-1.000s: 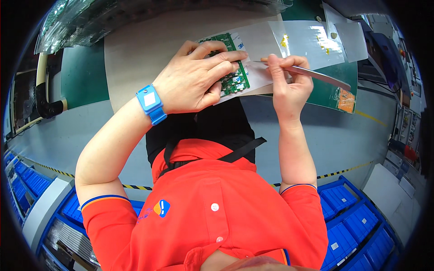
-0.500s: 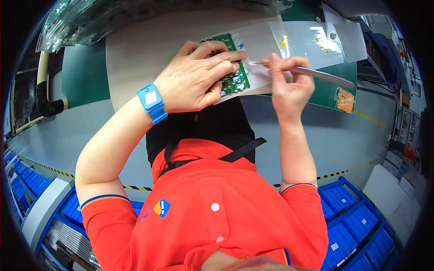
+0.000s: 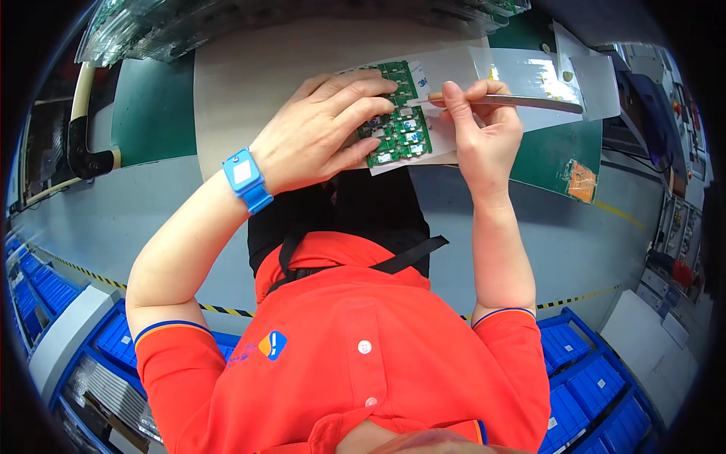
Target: The recorder is applying adhesive strips or small components to printed circuit boards at an assembly station.
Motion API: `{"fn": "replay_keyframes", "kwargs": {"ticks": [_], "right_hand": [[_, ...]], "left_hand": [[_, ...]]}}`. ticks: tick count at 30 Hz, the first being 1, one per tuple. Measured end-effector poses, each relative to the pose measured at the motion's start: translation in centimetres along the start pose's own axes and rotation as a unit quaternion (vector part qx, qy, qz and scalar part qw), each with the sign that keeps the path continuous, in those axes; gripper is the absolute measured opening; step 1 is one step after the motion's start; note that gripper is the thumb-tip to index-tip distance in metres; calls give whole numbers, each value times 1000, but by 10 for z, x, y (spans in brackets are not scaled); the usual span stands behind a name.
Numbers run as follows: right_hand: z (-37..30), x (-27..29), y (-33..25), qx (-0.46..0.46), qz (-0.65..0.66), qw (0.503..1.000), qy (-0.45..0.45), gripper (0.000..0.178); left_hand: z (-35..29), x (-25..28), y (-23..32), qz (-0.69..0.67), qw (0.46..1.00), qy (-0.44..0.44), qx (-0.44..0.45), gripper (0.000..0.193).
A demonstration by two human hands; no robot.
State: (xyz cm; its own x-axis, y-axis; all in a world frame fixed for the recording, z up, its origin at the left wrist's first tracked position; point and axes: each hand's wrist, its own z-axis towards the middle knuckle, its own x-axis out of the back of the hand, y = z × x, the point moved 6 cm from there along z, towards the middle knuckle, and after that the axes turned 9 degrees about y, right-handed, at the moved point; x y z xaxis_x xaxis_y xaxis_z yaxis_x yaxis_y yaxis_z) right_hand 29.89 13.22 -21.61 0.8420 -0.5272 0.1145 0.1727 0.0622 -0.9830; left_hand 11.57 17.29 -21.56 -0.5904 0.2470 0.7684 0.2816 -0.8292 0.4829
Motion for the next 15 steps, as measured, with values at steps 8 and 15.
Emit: {"fn": "replay_keyframes", "kwargs": {"ticks": [8, 15], "right_hand": [[2, -11, 5, -14, 9, 1000, 6, 20], [1, -12, 9, -15, 8, 1000, 2, 22]], "left_hand": [[0, 1, 3, 30, 999, 16, -10, 35], [0, 1, 3, 27, 1000, 13, -7, 35]]}}
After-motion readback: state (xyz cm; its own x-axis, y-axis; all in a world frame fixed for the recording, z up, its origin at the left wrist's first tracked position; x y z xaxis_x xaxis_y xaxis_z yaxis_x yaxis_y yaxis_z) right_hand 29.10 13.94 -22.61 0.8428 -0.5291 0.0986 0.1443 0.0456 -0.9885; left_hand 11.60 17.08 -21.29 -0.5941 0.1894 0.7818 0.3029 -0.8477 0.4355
